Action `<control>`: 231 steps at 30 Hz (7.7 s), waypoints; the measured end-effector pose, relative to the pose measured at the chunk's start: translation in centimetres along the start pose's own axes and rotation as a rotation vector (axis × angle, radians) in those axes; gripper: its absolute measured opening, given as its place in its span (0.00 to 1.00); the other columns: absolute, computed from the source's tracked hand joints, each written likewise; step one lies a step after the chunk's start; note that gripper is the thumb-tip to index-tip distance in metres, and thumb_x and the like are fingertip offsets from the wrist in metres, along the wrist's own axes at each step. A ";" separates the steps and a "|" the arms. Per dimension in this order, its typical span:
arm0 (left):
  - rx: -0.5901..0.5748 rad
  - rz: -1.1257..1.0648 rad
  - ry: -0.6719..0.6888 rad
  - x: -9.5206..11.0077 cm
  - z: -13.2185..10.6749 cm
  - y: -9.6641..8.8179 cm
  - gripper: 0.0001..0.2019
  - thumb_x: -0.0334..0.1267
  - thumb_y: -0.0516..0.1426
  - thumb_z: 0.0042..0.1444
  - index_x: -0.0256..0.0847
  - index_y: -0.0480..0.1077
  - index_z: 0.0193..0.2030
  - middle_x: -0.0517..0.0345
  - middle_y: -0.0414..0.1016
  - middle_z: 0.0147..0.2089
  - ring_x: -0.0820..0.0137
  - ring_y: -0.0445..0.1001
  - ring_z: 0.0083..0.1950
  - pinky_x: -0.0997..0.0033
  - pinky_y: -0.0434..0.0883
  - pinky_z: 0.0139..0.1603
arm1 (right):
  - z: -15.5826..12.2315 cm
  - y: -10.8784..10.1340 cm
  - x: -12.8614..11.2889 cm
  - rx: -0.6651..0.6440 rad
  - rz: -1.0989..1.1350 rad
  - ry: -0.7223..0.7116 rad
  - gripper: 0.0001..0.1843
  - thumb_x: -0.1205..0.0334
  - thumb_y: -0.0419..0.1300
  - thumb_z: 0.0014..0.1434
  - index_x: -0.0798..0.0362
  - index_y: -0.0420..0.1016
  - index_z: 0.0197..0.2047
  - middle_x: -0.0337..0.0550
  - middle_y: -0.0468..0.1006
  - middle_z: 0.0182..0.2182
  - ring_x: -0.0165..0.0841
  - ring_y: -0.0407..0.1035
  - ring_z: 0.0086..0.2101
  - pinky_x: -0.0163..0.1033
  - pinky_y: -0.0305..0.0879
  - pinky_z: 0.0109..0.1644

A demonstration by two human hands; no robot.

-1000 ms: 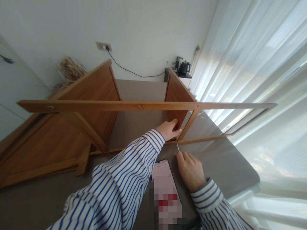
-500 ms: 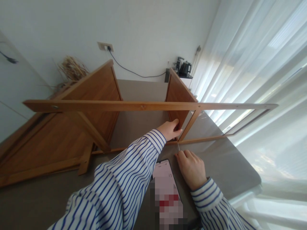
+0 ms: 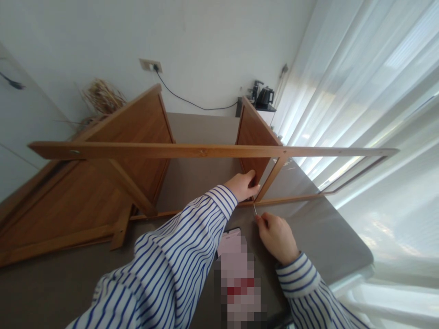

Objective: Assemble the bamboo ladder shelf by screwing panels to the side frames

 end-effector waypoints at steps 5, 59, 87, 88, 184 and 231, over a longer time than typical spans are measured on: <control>-0.016 -0.006 -0.017 0.0 0.1 0.1 0.07 0.41 0.52 0.56 0.41 0.62 0.37 0.60 0.74 0.29 0.71 0.75 0.28 0.76 0.66 0.29 | 1.3 0.1 0.9 -0.254 0.192 0.033 0.20 0.56 0.47 0.61 0.53 0.71 0.23 0.42 0.73 0.20 0.29 0.65 0.23 0.33 0.49 0.27; -0.017 0.062 -0.006 -0.1 0.2 0.1 0.09 0.44 0.52 0.55 0.41 0.63 0.38 0.57 0.74 0.32 0.67 0.75 0.33 0.74 0.65 0.29 | -1.9 0.4 -1.0 0.195 -0.335 -0.267 0.10 0.67 0.49 0.61 0.53 0.71 0.33 0.45 0.70 0.30 0.31 0.64 0.31 0.34 0.56 0.31; -0.029 0.090 -0.032 -0.2 0.4 0.3 0.10 0.45 0.52 0.55 0.42 0.63 0.40 0.55 0.75 0.32 0.65 0.75 0.34 0.72 0.67 0.31 | -2.2 0.2 -1.3 0.204 -0.276 -0.209 0.10 0.64 0.50 0.59 0.52 0.69 0.28 0.44 0.69 0.30 0.30 0.64 0.32 0.33 0.50 0.25; -0.017 0.094 -0.026 -0.2 0.3 0.2 0.10 0.45 0.52 0.55 0.42 0.63 0.40 0.55 0.75 0.33 0.64 0.75 0.34 0.72 0.67 0.31 | -2.4 0.2 -1.3 0.205 -0.263 -0.209 0.10 0.64 0.50 0.59 0.52 0.69 0.28 0.43 0.69 0.30 0.30 0.64 0.32 0.33 0.51 0.25; 0.366 0.141 0.152 8.3 -7.3 -8.6 0.10 0.42 0.47 0.60 0.42 0.65 0.41 0.57 0.73 0.35 0.72 0.72 0.34 0.73 0.68 0.38 | 7.3 -9.1 -3.6 0.577 0.425 -0.215 0.16 0.54 0.51 0.55 0.51 0.58 0.19 0.37 0.65 0.20 0.29 0.59 0.23 0.35 0.51 0.28; -0.192 0.297 0.394 11.8 1.1 -14.1 0.14 0.41 0.54 0.53 0.39 0.74 0.43 0.57 0.73 0.45 0.72 0.71 0.44 0.79 0.64 0.46 | 7.9 -8.7 -3.6 0.543 0.483 -0.223 0.16 0.51 0.50 0.59 0.52 0.64 0.26 0.41 0.70 0.25 0.31 0.62 0.25 0.35 0.52 0.29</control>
Point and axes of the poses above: each hand's wrist, its own z-axis towards the middle knuckle, its own y-axis out of the palm, x = y × z, the point moved 4 cm from there along z, towards the middle knuckle
